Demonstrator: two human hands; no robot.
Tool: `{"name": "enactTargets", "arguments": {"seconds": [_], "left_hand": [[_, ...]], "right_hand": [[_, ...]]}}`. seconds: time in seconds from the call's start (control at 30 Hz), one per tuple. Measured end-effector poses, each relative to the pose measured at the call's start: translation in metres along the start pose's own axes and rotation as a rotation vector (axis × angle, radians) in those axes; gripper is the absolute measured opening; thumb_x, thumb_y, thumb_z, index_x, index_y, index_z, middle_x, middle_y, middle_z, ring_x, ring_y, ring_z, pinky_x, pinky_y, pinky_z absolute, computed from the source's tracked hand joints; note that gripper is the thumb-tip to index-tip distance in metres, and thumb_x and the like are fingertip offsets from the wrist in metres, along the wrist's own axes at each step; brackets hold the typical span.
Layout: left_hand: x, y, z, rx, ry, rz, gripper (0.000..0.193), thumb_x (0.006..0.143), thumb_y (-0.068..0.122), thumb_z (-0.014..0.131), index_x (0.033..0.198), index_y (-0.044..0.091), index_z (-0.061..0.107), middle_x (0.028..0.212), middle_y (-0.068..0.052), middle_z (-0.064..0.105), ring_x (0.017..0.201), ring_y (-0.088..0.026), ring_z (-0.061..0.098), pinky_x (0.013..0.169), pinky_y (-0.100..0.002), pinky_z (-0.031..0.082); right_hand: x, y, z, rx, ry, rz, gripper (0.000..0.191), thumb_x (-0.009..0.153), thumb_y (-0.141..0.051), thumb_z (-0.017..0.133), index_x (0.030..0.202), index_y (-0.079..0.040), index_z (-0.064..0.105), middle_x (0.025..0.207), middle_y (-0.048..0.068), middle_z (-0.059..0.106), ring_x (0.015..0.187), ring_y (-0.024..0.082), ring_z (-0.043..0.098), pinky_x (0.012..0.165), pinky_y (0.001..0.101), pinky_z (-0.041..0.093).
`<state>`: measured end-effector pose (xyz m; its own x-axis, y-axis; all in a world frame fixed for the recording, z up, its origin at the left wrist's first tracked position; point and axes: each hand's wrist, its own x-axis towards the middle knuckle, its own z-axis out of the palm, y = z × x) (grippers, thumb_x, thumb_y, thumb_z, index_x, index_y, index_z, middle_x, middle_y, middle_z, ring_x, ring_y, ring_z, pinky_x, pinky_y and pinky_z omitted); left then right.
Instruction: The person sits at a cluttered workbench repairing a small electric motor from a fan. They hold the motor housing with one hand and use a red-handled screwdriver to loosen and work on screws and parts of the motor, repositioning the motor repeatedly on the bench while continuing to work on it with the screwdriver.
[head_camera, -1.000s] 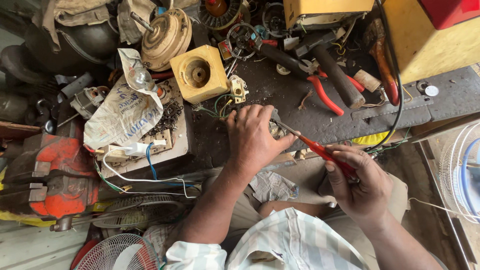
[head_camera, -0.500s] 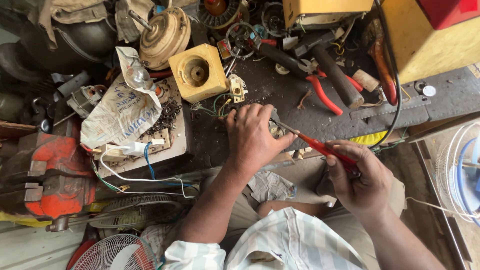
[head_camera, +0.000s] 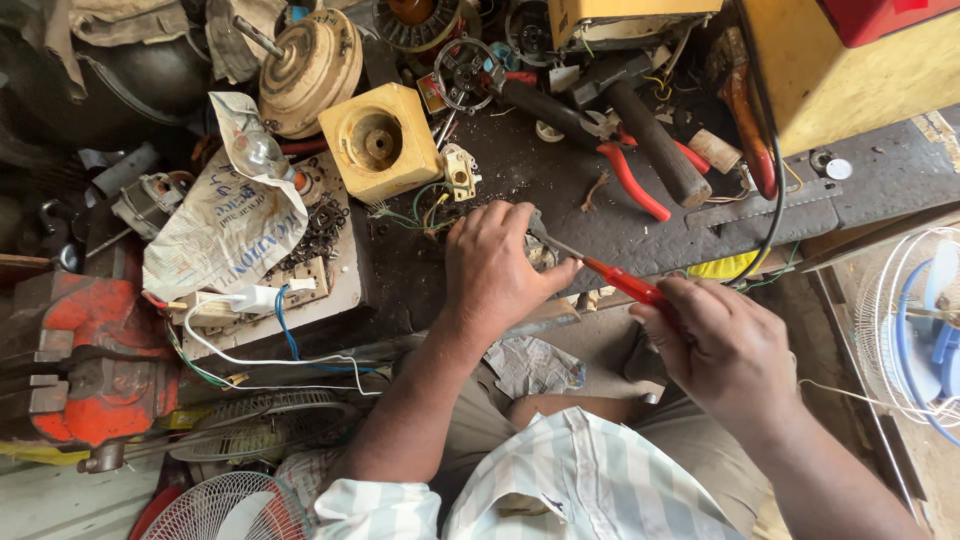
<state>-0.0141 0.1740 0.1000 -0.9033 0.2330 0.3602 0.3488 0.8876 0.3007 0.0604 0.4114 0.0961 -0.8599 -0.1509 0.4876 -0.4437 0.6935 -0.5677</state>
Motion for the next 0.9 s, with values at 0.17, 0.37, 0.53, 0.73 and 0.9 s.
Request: {"name": "enactTargets", "arguments": {"seconds": [0.17, 0.37, 0.53, 0.73, 0.9], "left_hand": [[0.0, 0.0, 0.001, -0.006, 0.011, 0.012, 0.067, 0.064, 0.047, 0.09, 0.11, 0.004, 0.066, 0.1, -0.014, 0.065, 0.098, -0.035, 0.064, 0.089, -0.05, 0.049], [-0.004, -0.002, -0.003, -0.035, -0.022, 0.007, 0.07, 0.068, 0.052, 0.089, 0.114, 0.003, 0.068, 0.106, -0.015, 0.068, 0.107, -0.036, 0.064, 0.093, -0.049, 0.05], [-0.004, -0.027, -0.007, -0.239, -0.03, 0.047, 0.053, 0.088, 0.048, 0.075, 0.116, 0.003, 0.073, 0.118, -0.015, 0.074, 0.117, -0.031, 0.067, 0.102, -0.046, 0.048], [-0.009, -0.05, 0.007, -0.498, 0.062, 0.009, 0.029, 0.105, 0.028, 0.058, 0.113, 0.007, 0.076, 0.116, -0.013, 0.077, 0.121, -0.031, 0.068, 0.106, -0.045, 0.049], [-0.011, -0.056, 0.014, -0.611, 0.023, -0.006, 0.026, 0.108, 0.02, 0.054, 0.116, 0.004, 0.072, 0.117, -0.015, 0.074, 0.124, -0.034, 0.065, 0.105, -0.044, 0.051]], "right_hand": [[-0.003, -0.002, 0.0, 0.073, -0.005, -0.049, 0.029, 0.087, -0.007, 0.078, 0.115, -0.008, 0.068, 0.102, 0.012, 0.065, 0.089, 0.031, 0.066, 0.072, 0.0407, 0.054], [-0.004, -0.005, 0.002, 0.247, 0.024, 0.052, 0.03, 0.088, -0.007, 0.077, 0.116, -0.01, 0.066, 0.105, 0.013, 0.064, 0.089, 0.029, 0.069, 0.071, 0.0358, 0.058], [-0.002, -0.004, 0.0, -0.07, 0.034, -0.035, 0.041, 0.087, -0.022, 0.079, 0.119, -0.001, 0.064, 0.092, 0.014, 0.064, 0.081, 0.033, 0.067, 0.07, 0.0415, 0.054], [0.006, -0.001, -0.008, -0.212, -0.013, -0.022, 0.029, 0.091, -0.029, 0.077, 0.104, -0.005, 0.068, 0.085, 0.01, 0.069, 0.073, 0.031, 0.069, 0.064, 0.0402, 0.054], [0.009, -0.003, -0.007, -0.17, -0.035, -0.097, 0.022, 0.091, -0.025, 0.077, 0.098, -0.005, 0.07, 0.079, 0.009, 0.067, 0.069, 0.029, 0.067, 0.062, 0.0387, 0.053]]}}
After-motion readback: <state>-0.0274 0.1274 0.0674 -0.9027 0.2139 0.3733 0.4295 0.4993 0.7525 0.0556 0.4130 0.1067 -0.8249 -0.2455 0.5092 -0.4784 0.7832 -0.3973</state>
